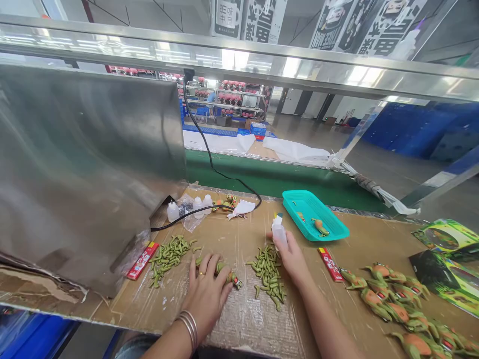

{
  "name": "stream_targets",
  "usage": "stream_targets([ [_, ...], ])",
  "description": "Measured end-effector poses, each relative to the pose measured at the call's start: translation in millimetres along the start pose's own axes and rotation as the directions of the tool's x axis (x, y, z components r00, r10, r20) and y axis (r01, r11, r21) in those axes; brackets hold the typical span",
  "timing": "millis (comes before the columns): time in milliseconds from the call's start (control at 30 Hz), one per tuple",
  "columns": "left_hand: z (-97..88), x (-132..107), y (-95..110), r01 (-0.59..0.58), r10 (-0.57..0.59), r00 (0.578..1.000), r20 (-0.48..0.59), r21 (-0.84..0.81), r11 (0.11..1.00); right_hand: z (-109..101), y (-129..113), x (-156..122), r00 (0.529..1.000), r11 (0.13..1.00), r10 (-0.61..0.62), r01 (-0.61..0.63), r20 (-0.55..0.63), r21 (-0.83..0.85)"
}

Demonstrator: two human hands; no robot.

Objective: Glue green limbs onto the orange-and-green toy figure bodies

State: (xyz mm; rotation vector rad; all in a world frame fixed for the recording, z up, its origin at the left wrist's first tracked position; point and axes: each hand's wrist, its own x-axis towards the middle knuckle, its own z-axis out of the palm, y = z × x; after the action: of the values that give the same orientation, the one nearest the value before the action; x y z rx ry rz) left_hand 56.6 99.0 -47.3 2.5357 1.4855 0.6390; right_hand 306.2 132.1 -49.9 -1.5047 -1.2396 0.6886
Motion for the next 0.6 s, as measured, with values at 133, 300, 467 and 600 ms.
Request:
stream_targets([
  [133, 1.1, 0.0, -2.0, 0.045, -0.048, 0.998, -0.051, -0.058, 0.997, 8.1, -2.2, -2.9, 0.982, 0.999, -0.009, 0.002, 0.187, 0.034],
  [300, -5.8, -2.4, -3.6, 0.062, -0.080, 0.993, -0.091, -0.190, 0.980, 7.7, -19.4, -48.8, 0.984, 0.993, 0.031, -0.050, 0.173, 0.106],
  [467, -27.3, -19.2, 3.7, 0.023, -0.066, 0.995, -0.072, -0.481, 0.876, 16.8, -49.4, -105.5, 0.987, 0.962, 0.161, -0.161, 0.018, 0.221],
  [600, -38.9, -41.2, 14.9, 0.077, -0.109, 0.994, 0.006, -0.748, 0.659, 46.5, -73.1, -142.3, 0.973, 0.906, 0.205, -0.231, 0.108, 0.355],
])
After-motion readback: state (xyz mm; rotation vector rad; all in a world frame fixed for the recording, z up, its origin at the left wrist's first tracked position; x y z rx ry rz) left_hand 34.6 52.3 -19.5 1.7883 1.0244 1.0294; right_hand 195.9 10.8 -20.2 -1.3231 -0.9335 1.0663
